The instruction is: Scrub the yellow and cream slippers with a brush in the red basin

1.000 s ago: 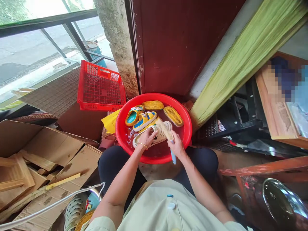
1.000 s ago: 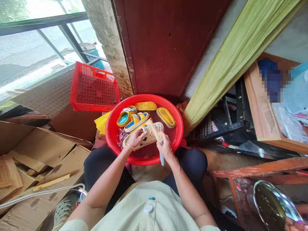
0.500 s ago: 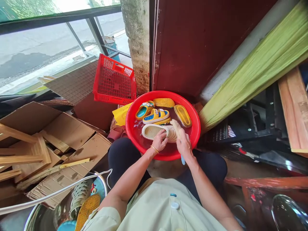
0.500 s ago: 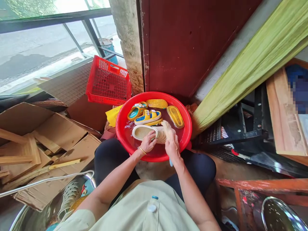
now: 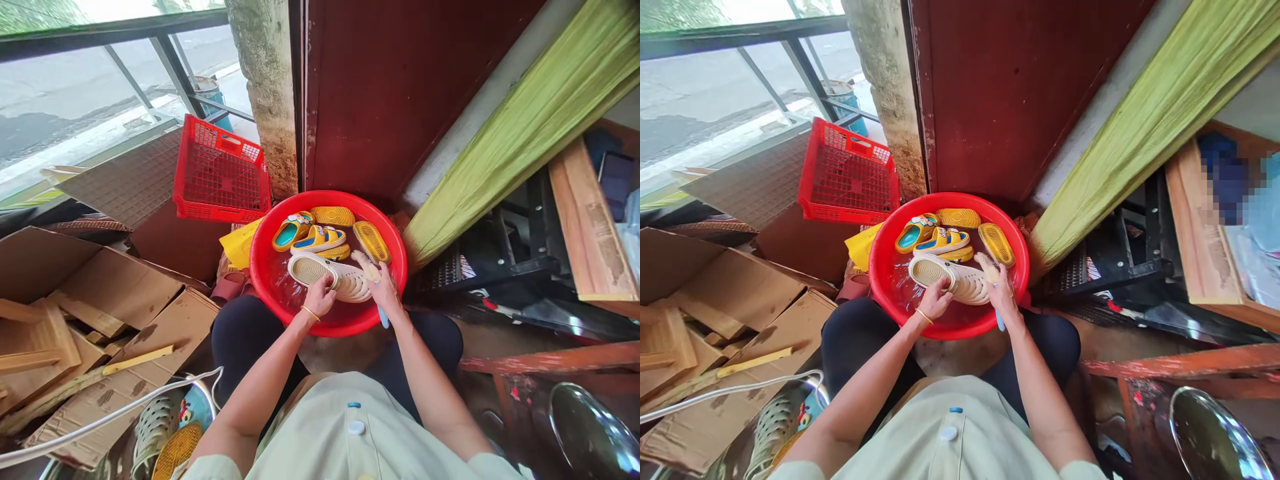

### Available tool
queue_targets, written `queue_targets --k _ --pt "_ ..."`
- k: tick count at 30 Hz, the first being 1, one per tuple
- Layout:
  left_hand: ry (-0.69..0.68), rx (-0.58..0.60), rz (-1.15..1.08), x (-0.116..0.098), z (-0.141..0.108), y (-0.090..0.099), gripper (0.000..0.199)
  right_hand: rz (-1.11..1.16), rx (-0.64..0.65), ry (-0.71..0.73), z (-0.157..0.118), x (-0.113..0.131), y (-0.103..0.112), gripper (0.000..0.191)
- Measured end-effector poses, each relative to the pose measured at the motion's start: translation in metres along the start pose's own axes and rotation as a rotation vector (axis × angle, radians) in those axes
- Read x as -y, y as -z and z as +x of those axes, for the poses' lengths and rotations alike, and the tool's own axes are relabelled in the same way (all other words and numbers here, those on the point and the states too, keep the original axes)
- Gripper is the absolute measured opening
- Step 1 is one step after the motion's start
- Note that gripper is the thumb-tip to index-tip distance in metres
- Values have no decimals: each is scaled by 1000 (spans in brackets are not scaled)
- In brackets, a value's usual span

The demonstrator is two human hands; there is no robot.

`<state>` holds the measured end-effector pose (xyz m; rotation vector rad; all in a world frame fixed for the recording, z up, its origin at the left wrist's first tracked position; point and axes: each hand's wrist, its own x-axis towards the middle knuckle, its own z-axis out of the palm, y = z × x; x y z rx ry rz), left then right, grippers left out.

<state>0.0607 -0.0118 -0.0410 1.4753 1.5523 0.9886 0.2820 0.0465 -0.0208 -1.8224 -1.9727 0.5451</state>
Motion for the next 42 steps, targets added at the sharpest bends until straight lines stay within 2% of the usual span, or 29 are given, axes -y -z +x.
queue_targets --k 2,4,7,10,13,19,21,23,27,29,31,33,35,37,39,42 --pt "84 22 169 -1 -2 7 22 7 27 2 0 -7 4 59" --pt "183 66 226 -1 -2 13 22 -30 85 17 -3 -12 8 45" --pt "239 143 8 3 1 15 27 -86 94 42 -8 -12 12 37" --pt "222 101 -236 7 6 8 37 -37 -4 99 -15 -2 8 44" --pt "197 37 -317 10 9 2 36 36 -42 212 -24 18 -2 53" --pt "188 94 -496 15 10 2 41 -43 128 403 -26 68 -16 61" --pt "205 41 -565 16 9 2 41 -128 170 437 -30 71 -8 61" --pt "222 -25 -630 17 8 2 41 -204 204 459 -41 59 7 63" --pt "259 -107 -658 16 8 -2 38 -272 210 443 -76 11 47 62" --pt "269 -129 -643 14 9 -5 35 -287 161 415 -87 -2 57 61" --pt "270 -143 -644 12 10 -9 35 -313 118 371 -90 3 54 60" --pt "274 -158 -663 10 12 -12 38 -349 113 333 -87 25 39 59" --pt "292 -175 -693 8 13 -12 44 -372 184 350 -79 50 24 60" --pt "325 -216 -737 8 13 -8 48 -376 232 356 -71 64 18 62" --pt "368 -275 -795 9 12 1 49 -359 225 339 -66 60 25 65" --pt "441 -306 -851 9 12 13 47 -281 102 230 -65 32 47 66"
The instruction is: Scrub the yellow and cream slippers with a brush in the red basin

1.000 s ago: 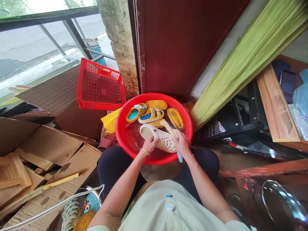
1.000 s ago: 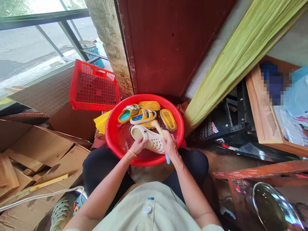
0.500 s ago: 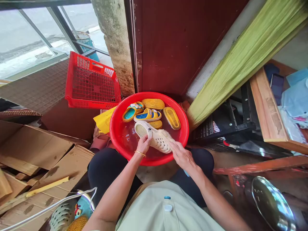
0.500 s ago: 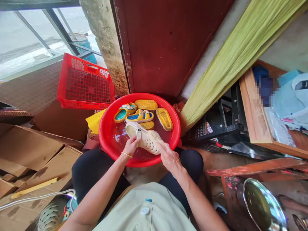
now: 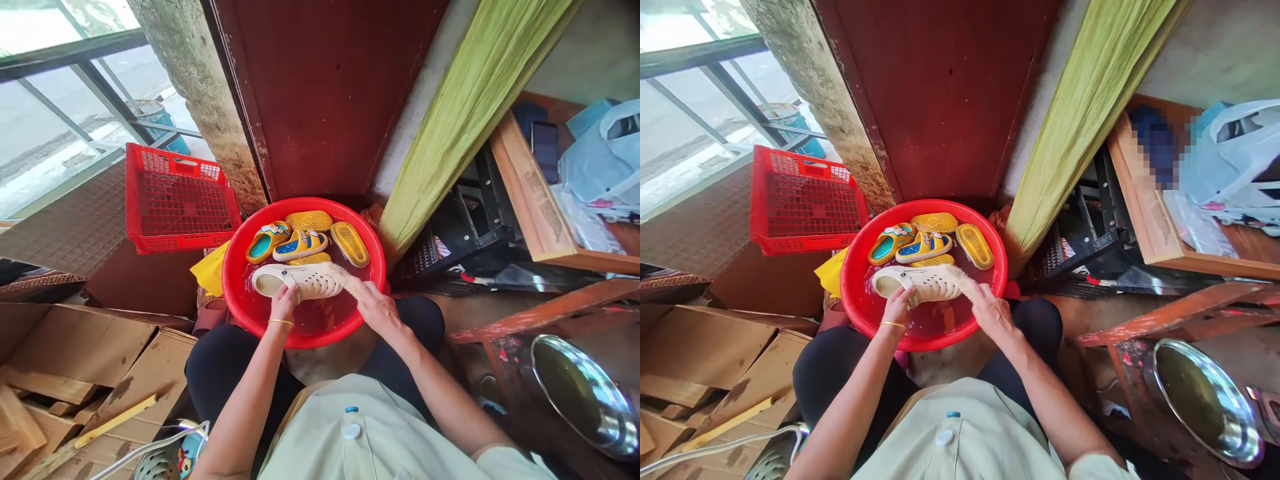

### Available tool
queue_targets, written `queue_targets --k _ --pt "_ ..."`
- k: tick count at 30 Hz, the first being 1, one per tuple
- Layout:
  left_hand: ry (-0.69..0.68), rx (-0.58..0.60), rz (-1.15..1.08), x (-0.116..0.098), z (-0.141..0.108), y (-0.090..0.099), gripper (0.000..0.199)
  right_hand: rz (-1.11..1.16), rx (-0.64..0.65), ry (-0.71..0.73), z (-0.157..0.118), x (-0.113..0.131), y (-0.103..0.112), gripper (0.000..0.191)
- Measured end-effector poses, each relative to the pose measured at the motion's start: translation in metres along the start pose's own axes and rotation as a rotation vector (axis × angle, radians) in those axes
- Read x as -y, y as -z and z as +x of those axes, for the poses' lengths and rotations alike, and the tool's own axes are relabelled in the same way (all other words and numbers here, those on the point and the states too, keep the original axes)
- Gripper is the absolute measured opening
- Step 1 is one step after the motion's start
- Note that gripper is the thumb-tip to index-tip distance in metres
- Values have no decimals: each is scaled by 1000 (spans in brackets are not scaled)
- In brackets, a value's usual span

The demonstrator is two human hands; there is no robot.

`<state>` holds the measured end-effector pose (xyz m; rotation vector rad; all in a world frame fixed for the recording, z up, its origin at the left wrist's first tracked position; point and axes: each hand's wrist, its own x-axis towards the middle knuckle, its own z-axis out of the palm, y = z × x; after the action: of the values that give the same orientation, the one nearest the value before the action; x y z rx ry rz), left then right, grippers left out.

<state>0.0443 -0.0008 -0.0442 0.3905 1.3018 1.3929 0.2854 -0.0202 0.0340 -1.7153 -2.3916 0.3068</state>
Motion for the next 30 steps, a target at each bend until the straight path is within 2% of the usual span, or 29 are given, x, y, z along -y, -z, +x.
queue_targets --k 2,4,6,9,13,16,20,23,25,28,30 --pt "80 -7 -14 -6 -1 -1 41 102 -116 -67 -6 -18 5 64" --pt "190 1 -66 -12 -2 -8 33 230 -233 -87 -8 -23 4 62" --pt "301 23 -171 -19 -4 -20 22 351 -308 -99 -6 -18 -4 60" --pt "385 16 -395 -33 -6 -40 8 524 -324 -172 -2 -5 -20 59" --pt "370 -17 -626 -52 0 -58 17 776 -275 -294 0 3 -32 61" --pt "321 -64 -650 -66 15 -68 27 921 -260 -353 2 1 -33 63" --pt "257 -92 -613 -79 41 -84 37 972 -301 -348 8 0 -35 66" --pt "234 -84 -577 -83 49 -92 37 933 -330 -306 5 2 -39 63" --pt "271 -15 -482 -81 44 -86 30 849 -381 -262 -2 4 -43 59" --pt "335 178 -138 -73 29 -55 23 729 -416 -175 -14 8 -51 56" --pt "215 221 97 -66 21 -26 31 679 -383 -153 -16 9 -58 53"
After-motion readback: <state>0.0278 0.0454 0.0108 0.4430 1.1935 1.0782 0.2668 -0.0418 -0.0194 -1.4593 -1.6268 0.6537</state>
